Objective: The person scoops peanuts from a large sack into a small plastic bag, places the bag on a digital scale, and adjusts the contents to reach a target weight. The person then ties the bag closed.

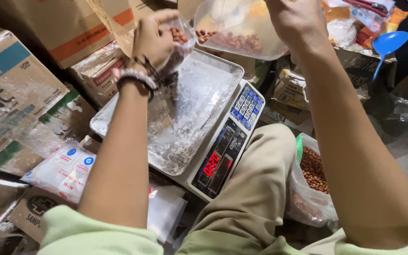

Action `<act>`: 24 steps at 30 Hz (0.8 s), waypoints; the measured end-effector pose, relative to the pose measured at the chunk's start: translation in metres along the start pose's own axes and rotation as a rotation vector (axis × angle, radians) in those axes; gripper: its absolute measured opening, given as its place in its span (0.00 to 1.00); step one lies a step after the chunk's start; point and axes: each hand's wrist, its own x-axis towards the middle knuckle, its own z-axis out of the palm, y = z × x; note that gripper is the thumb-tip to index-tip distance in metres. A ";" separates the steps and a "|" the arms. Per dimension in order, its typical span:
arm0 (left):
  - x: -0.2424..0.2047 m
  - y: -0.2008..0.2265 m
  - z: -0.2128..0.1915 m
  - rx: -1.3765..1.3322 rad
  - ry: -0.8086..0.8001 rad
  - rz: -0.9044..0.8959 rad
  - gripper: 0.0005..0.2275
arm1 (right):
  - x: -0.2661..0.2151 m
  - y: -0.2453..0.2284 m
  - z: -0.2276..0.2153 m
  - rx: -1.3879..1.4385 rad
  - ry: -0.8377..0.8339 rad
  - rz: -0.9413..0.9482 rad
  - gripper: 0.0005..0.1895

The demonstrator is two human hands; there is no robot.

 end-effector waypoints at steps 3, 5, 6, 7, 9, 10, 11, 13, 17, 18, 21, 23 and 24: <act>-0.030 0.010 0.008 -0.135 -0.007 -0.160 0.19 | -0.002 0.012 0.007 0.170 0.027 -0.209 0.30; -0.044 0.016 0.009 -0.058 -0.012 -0.218 0.20 | -0.003 0.020 0.011 0.239 0.029 -0.305 0.26; -0.050 0.018 0.010 -0.021 -0.017 -0.248 0.20 | -0.004 0.024 0.011 0.229 0.026 -0.300 0.24; -0.056 0.020 0.011 -0.035 -0.014 -0.234 0.20 | -0.006 0.029 0.012 0.218 0.023 -0.294 0.22; -0.065 0.021 0.013 -0.061 -0.004 -0.203 0.19 | -0.008 0.034 0.012 0.173 -0.001 -0.215 0.19; -0.071 0.020 0.014 -0.063 -0.004 -0.197 0.19 | -0.010 0.035 0.012 0.150 -0.013 -0.175 0.18; -0.077 0.019 0.016 -0.064 -0.004 -0.192 0.19 | -0.012 0.037 0.013 0.144 -0.027 -0.164 0.18; -0.088 0.016 0.020 -0.058 0.008 -0.150 0.18 | -0.016 0.039 0.014 0.131 -0.055 -0.141 0.19; -0.113 0.011 0.025 -0.035 0.038 -0.081 0.18 | -0.025 0.042 0.017 0.062 -0.025 -0.080 0.18; -0.119 0.010 0.026 -0.033 0.040 -0.082 0.18 | -0.028 0.043 0.019 0.040 -0.020 -0.073 0.18; -0.130 0.009 0.027 0.034 0.058 -0.036 0.18 | -0.035 0.045 0.021 0.017 -0.023 -0.052 0.18; -0.136 0.010 0.027 0.064 0.054 -0.021 0.19 | -0.040 0.046 0.021 0.022 -0.030 -0.041 0.18; -0.139 0.010 0.027 0.079 0.052 -0.013 0.19 | -0.042 0.046 0.022 0.026 -0.036 -0.037 0.18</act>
